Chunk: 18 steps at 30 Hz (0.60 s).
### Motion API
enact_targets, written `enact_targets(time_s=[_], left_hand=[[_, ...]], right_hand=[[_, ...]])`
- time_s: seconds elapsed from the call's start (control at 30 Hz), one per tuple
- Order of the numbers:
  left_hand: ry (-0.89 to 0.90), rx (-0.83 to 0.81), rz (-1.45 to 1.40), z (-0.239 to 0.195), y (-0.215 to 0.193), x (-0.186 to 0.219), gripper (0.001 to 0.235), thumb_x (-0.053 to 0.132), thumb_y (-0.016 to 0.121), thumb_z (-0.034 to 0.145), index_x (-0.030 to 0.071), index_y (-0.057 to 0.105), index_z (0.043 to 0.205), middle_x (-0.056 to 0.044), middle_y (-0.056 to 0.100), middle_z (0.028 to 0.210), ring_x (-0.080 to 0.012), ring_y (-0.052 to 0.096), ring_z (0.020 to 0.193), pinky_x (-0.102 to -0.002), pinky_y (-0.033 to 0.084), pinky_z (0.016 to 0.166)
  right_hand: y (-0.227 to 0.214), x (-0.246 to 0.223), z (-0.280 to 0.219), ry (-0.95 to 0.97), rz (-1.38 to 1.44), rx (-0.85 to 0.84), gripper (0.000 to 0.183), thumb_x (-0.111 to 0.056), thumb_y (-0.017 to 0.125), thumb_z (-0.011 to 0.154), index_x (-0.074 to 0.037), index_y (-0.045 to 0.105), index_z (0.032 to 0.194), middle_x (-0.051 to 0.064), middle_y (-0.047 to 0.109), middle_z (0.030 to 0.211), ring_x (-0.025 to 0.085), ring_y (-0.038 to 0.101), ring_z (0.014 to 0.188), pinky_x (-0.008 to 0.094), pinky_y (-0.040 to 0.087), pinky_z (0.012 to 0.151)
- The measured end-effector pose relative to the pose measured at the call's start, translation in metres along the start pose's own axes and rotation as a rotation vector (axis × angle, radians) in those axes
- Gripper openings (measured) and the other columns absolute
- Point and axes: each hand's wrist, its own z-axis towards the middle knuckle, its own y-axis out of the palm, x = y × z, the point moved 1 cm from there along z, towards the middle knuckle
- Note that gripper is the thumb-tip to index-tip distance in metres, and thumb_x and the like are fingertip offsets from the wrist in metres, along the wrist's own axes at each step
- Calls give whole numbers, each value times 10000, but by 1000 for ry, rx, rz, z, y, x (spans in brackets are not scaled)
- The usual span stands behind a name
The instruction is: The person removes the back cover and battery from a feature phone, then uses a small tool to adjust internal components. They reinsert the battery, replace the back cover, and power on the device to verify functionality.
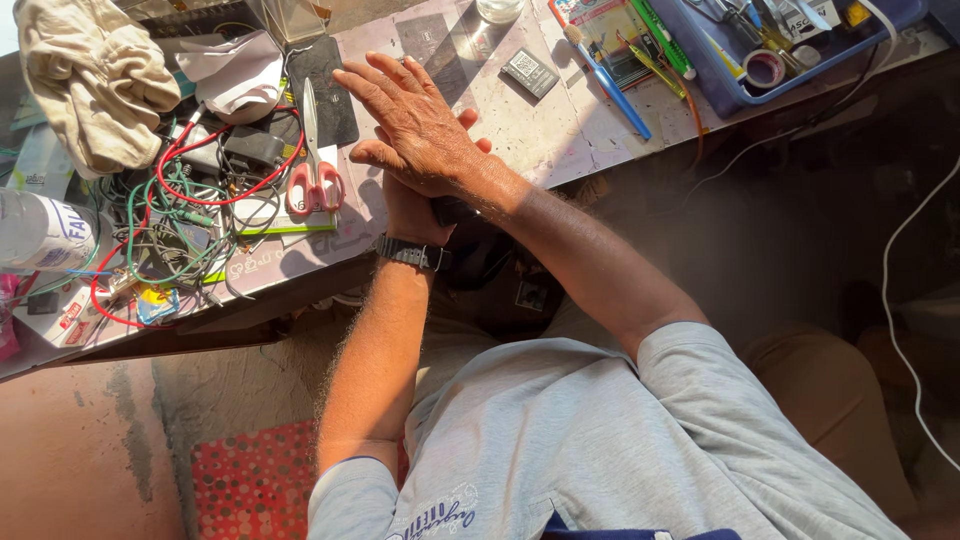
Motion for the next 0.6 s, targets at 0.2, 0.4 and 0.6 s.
enact_targets(time_s=[0.2, 0.4, 0.6], left_hand=[[28, 46, 94, 2, -3, 1, 776, 711, 269, 1033, 155, 369, 1566, -214, 583, 1436, -404, 688, 1115, -556, 587, 941], [22, 54, 103, -1, 0, 0, 780, 700, 267, 1031, 135, 382, 1557, -231, 575, 1446, -404, 694, 1112, -544, 597, 934], [27, 19, 134, -8, 18, -3, 796, 711, 274, 1031, 143, 334, 1586, -267, 571, 1438, -413, 697, 1095, -535, 599, 919]], right_hand=[[-4, -1, -2, 4, 42, -3, 976, -862, 349, 931, -160, 372, 1608, 103, 413, 1660, 340, 274, 1593, 549, 162, 1336], [-7, -7, -1, -13, 5, -14, 937, -839, 364, 930, -163, 417, 1578, 107, 455, 1621, 351, 294, 1566, 556, 173, 1312], [-24, -20, -6, 21, 6, -31, 896, -826, 379, 950, -163, 448, 1548, 116, 529, 1558, 362, 357, 1524, 559, 219, 1279]])
